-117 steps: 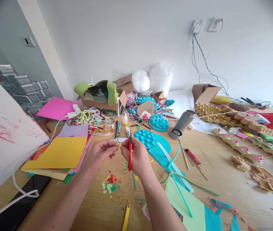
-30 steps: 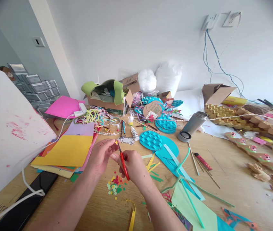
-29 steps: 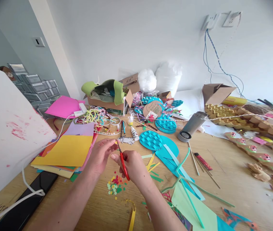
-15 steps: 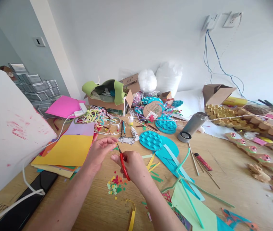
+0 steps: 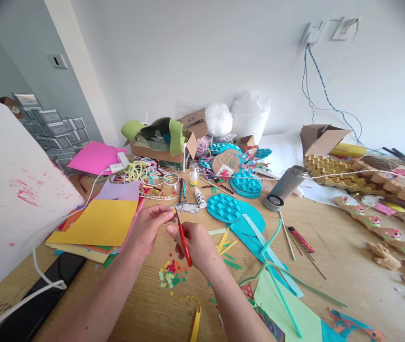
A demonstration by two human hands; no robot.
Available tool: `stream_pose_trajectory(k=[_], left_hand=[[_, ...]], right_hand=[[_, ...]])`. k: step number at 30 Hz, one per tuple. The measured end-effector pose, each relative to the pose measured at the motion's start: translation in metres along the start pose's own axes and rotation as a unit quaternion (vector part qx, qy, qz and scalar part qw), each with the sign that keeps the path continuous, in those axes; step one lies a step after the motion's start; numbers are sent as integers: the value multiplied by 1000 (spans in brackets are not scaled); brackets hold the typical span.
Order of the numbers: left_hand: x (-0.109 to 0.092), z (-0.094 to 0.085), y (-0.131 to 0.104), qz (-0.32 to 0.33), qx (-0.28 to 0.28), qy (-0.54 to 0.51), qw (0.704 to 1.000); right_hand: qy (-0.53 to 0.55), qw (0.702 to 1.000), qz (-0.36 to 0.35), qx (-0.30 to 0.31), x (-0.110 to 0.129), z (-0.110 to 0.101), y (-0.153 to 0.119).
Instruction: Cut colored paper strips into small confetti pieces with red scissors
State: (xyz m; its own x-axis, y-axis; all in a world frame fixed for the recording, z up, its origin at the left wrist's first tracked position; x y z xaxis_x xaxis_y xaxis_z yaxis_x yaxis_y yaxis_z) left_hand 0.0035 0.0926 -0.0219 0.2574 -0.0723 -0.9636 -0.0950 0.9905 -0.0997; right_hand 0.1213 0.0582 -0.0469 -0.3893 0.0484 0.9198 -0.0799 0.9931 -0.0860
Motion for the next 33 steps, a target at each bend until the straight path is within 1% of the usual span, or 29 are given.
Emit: stream_pose_trajectory(k=[17,29,33], left_hand=[[4,2,-1,-17,14,-10,1000],[7,3,0,-34,12,-20,999],[5,3,0,-36,19,-11,999]], right_hand=[[14,999,39,2,-1,-1,0],[-9,999,38,4,1,-3,-2],[-16,999,39,5,1,-4,-2]])
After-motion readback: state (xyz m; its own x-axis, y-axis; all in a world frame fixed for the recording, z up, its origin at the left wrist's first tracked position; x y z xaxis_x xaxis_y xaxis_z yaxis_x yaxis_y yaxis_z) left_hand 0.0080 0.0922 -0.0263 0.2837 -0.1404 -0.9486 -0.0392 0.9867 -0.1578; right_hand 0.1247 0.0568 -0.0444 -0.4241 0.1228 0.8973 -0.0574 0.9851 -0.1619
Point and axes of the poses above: each hand's wrist, its own y-axis towards the middle knuckle, its own z-axis out of the palm, x = y × z, the point moved 8 cm from there along y, towards the middle knuckle, and after that the axes turned 8 degrees about -x, right-handed, at the moved point
